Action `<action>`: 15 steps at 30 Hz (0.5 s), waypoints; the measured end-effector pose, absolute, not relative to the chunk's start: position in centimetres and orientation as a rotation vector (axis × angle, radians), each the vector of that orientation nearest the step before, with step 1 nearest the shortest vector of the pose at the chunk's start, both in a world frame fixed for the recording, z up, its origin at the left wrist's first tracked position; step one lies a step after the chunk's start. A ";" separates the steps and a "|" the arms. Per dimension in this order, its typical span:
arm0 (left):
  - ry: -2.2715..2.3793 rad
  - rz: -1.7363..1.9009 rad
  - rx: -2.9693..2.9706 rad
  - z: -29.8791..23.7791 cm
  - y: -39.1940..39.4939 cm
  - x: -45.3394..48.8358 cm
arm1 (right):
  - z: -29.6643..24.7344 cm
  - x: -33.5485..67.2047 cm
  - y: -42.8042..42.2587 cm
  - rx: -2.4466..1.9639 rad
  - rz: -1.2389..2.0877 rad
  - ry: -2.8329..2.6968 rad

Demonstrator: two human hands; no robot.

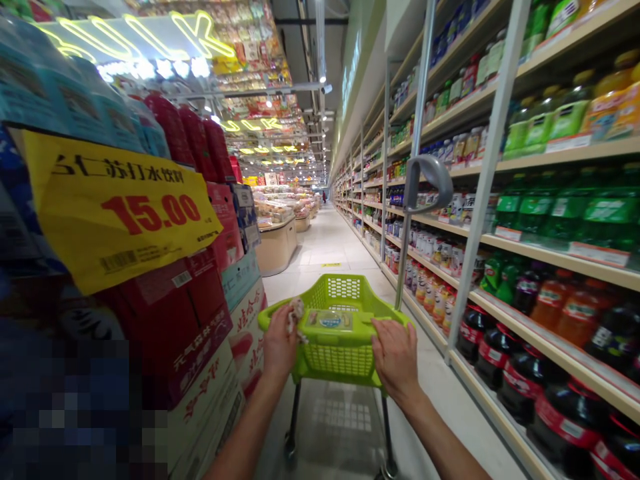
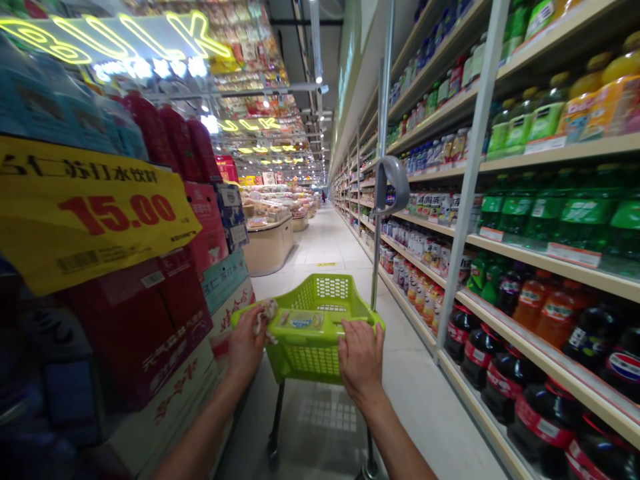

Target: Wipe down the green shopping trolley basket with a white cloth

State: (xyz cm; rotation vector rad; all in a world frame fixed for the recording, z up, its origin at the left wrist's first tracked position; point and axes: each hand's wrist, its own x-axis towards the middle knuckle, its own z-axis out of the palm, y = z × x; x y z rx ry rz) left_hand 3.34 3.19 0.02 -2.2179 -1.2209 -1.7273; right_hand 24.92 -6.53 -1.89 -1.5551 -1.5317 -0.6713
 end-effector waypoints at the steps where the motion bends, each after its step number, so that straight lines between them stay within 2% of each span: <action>1: -1.162 -1.712 -2.275 -0.1 2.6 4.1 | -1.9 24.8 -6.5 -1.555 -0.673 -1.525; 7: -0.823 -1.456 -2.603 0.1 0.6 7.8 | -1.9 24.9 -6.7 -1.541 -0.662 -1.571; 12: -1.264 -1.653 -2.183 0.1 4.7 0.8 | -2.0 25.1 -6.8 -1.527 -0.677 -1.571; 15: -1.258 -1.692 -2.183 -0.2 4.6 0.6 | -2.0 24.9 -6.7 -1.531 -0.679 -1.531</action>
